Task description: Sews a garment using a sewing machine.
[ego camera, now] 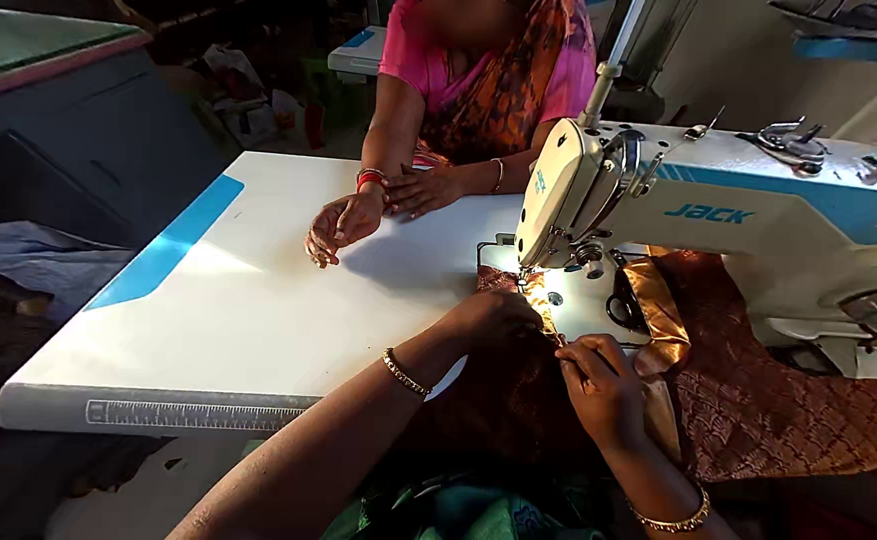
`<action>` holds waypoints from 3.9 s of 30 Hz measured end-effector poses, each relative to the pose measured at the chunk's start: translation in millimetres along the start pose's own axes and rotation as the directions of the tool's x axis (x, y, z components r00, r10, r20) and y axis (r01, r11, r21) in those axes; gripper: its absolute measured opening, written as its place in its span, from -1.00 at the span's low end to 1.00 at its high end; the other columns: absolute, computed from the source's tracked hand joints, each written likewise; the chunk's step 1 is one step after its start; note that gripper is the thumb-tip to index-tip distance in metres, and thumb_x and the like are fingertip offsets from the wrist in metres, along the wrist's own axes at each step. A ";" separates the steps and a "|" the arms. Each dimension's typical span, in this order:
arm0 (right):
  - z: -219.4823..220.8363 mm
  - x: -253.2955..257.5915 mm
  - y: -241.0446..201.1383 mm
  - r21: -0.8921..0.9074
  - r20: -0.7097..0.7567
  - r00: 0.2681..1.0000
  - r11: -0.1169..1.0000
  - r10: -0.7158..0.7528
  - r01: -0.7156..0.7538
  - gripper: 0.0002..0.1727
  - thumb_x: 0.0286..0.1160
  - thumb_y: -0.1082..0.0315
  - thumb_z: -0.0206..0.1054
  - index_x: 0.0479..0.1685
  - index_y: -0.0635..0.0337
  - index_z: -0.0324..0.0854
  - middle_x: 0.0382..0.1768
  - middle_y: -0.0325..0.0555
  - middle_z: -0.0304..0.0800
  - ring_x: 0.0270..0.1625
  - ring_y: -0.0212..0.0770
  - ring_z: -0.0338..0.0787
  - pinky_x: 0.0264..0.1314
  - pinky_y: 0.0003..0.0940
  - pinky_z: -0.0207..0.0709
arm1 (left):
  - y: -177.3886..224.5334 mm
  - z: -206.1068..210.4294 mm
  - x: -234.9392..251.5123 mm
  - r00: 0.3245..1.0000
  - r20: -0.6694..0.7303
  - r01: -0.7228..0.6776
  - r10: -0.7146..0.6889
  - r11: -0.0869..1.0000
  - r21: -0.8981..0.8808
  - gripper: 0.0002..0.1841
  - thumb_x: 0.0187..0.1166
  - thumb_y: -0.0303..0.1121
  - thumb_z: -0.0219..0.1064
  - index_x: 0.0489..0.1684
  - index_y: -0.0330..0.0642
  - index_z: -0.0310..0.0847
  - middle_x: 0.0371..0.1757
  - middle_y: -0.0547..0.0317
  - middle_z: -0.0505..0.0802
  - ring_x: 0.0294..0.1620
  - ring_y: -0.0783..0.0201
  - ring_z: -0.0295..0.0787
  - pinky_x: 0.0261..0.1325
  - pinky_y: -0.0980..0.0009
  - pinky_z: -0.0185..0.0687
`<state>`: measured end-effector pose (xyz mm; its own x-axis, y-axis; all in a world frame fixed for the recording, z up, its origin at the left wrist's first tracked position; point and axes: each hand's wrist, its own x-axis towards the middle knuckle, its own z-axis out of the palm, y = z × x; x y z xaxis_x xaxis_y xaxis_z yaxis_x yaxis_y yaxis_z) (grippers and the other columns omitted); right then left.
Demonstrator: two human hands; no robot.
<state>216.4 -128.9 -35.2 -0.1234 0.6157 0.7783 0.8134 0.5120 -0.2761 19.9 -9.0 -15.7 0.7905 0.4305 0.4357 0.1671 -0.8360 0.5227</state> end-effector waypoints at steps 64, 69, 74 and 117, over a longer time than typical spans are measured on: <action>-10.3 -3.2 14.6 -0.038 0.200 0.977 0.996 -0.074 0.083 -0.73 0.43 0.44 0.23 -0.23 0.14 0.92 -0.09 -0.11 0.95 0.05 -0.07 0.91 0.13 -0.14 0.73 | 41.5 26.7 -42.1 0.994 -0.038 0.107 -0.103 0.984 0.144 -0.67 0.67 -0.46 0.13 0.22 -0.25 0.78 0.45 0.01 0.79 0.61 0.03 0.60 0.75 -0.01 0.23; -11.3 -3.5 17.4 -0.009 0.231 0.969 0.996 -0.085 0.090 -0.73 0.38 0.46 0.23 -0.25 0.17 0.91 -0.09 -0.08 0.95 0.07 -0.04 0.91 0.16 -0.08 0.73 | 51.9 15.0 -38.5 0.964 0.092 0.228 -0.248 0.956 0.187 -0.67 0.72 -0.37 0.14 0.30 -0.07 0.77 0.66 0.07 0.58 0.76 0.02 0.34 0.79 -0.01 0.16; -10.2 -4.5 17.5 -0.009 0.190 0.976 0.994 -0.105 0.109 -0.71 0.48 0.43 0.20 -0.20 0.18 0.91 -0.07 -0.08 0.95 0.09 -0.03 0.90 0.19 -0.10 0.71 | 53.2 13.1 -37.5 0.963 0.104 0.226 -0.248 0.956 0.189 -0.64 0.69 -0.42 0.15 0.34 -0.07 0.75 0.59 0.10 0.67 0.74 0.07 0.41 0.83 -0.12 0.05; 1.3 4.5 8.3 -0.026 0.025 0.998 0.998 0.063 -0.062 -0.82 0.34 0.44 0.40 -0.21 0.33 0.86 -0.17 0.09 0.90 -0.03 0.01 0.89 0.11 -0.20 0.73 | 54.4 5.6 0.6 0.984 -0.062 0.166 -0.166 0.986 -0.009 -0.82 0.62 -0.60 0.28 -0.04 -0.39 0.82 0.00 -0.12 0.91 0.24 -0.06 0.80 0.63 -0.06 0.34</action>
<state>221.8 -121.1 -34.7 -0.0857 0.6613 0.7452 0.8339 0.4569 -0.3096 32.8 -56.1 8.9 0.7136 0.5836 0.3876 0.2903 -0.7498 0.5946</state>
